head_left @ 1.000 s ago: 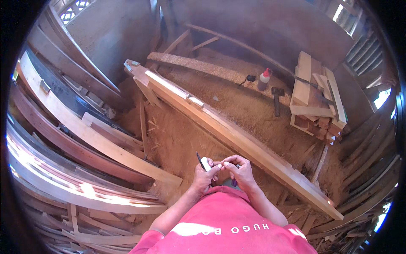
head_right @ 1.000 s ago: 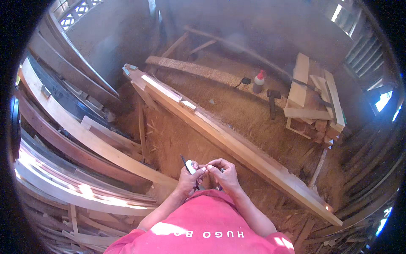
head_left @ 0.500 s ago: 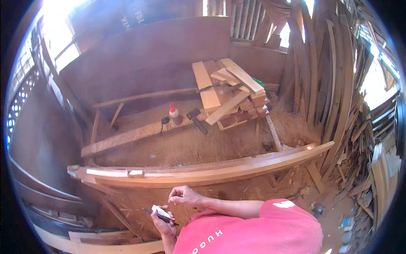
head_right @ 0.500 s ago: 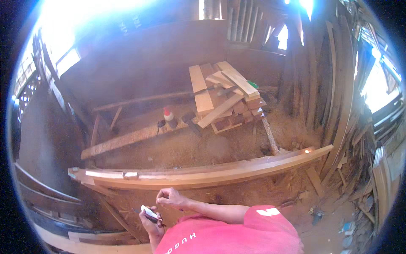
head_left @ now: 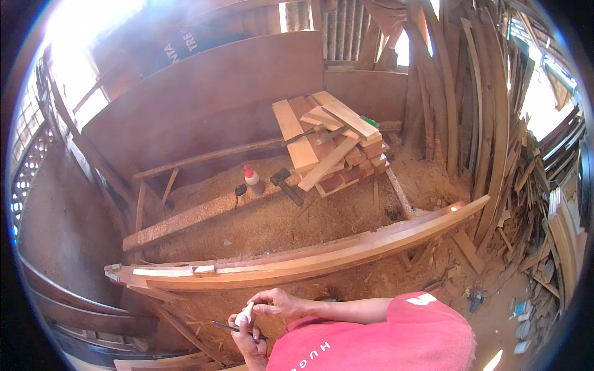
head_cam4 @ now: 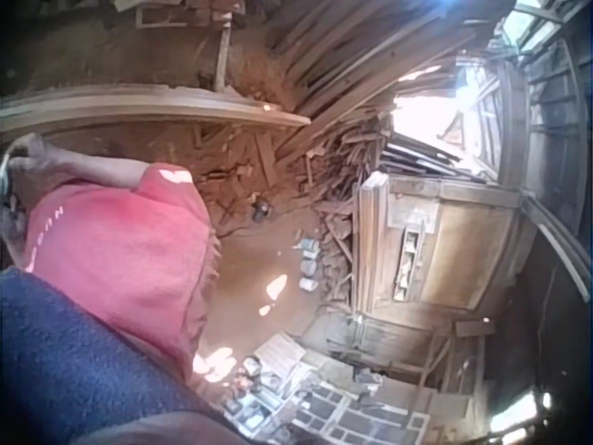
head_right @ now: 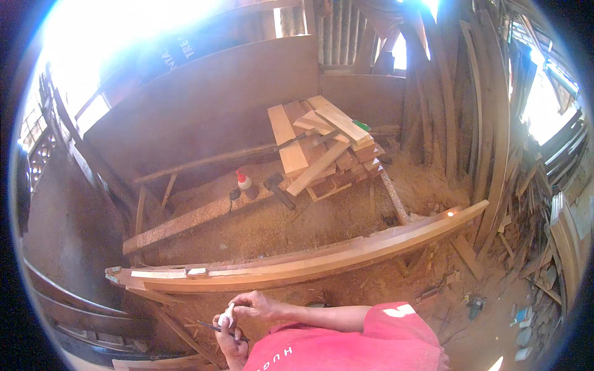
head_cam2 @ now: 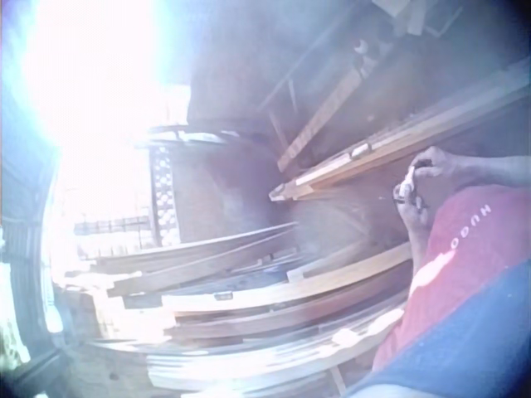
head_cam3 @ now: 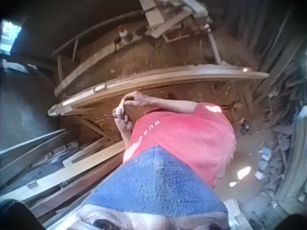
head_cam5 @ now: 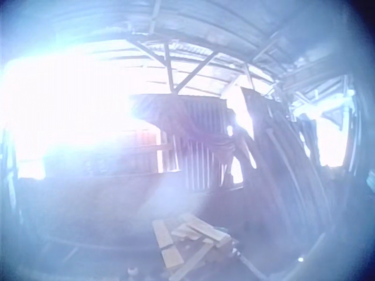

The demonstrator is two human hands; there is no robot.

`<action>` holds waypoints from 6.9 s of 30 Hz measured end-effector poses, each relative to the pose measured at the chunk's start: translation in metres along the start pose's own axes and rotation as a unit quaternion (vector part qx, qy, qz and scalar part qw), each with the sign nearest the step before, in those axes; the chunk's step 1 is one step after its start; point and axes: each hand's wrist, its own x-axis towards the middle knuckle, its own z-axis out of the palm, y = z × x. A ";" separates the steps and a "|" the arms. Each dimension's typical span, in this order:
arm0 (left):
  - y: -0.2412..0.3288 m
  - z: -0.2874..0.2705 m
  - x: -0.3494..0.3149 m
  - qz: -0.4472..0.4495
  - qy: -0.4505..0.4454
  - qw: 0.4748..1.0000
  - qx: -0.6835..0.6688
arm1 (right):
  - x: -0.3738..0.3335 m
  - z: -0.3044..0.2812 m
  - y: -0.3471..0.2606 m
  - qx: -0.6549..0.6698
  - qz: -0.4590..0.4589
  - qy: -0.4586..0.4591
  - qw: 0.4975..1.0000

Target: The person applies glue from a bottle onto the surface of a wooden board and spreads it by hand before picking up another piece of wood from a pile.

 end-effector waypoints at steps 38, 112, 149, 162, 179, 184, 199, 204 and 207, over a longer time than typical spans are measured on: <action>0.003 0.016 -0.020 0.066 -0.131 0.945 0.291 | -0.006 -0.009 -0.057 -0.052 0.078 0.005 0.996; 0.025 -0.003 -0.051 0.111 -0.083 0.976 0.170 | 0.022 0.029 -0.069 0.247 0.138 0.032 0.959; 0.050 0.003 -0.064 0.151 -0.026 0.910 0.385 | 0.030 0.002 -0.087 -0.165 -0.092 -0.144 0.971; 0.059 0.003 -0.070 0.179 -0.034 0.886 0.427 | 0.032 0.000 -0.084 -0.177 -0.098 -0.196 0.960; 0.054 0.003 -0.068 0.195 -0.047 0.885 0.421 | 0.017 0.005 -0.082 -0.253 -0.149 -0.175 0.940; 0.049 -0.001 -0.067 0.215 -0.060 0.866 0.447 | 0.016 0.005 -0.079 -0.241 -0.146 -0.188 0.941; 0.026 -0.020 -0.045 0.054 0.006 0.987 0.155 | 0.041 -0.001 -0.050 -0.017 0.125 -0.048 0.991; 0.013 -0.026 -0.035 0.153 0.023 0.969 0.193 | 0.022 0.032 -0.039 0.140 0.135 -0.019 0.981; 0.010 -0.023 -0.035 0.135 0.026 0.970 0.201 | 0.018 0.039 -0.041 0.160 0.110 0.008 0.981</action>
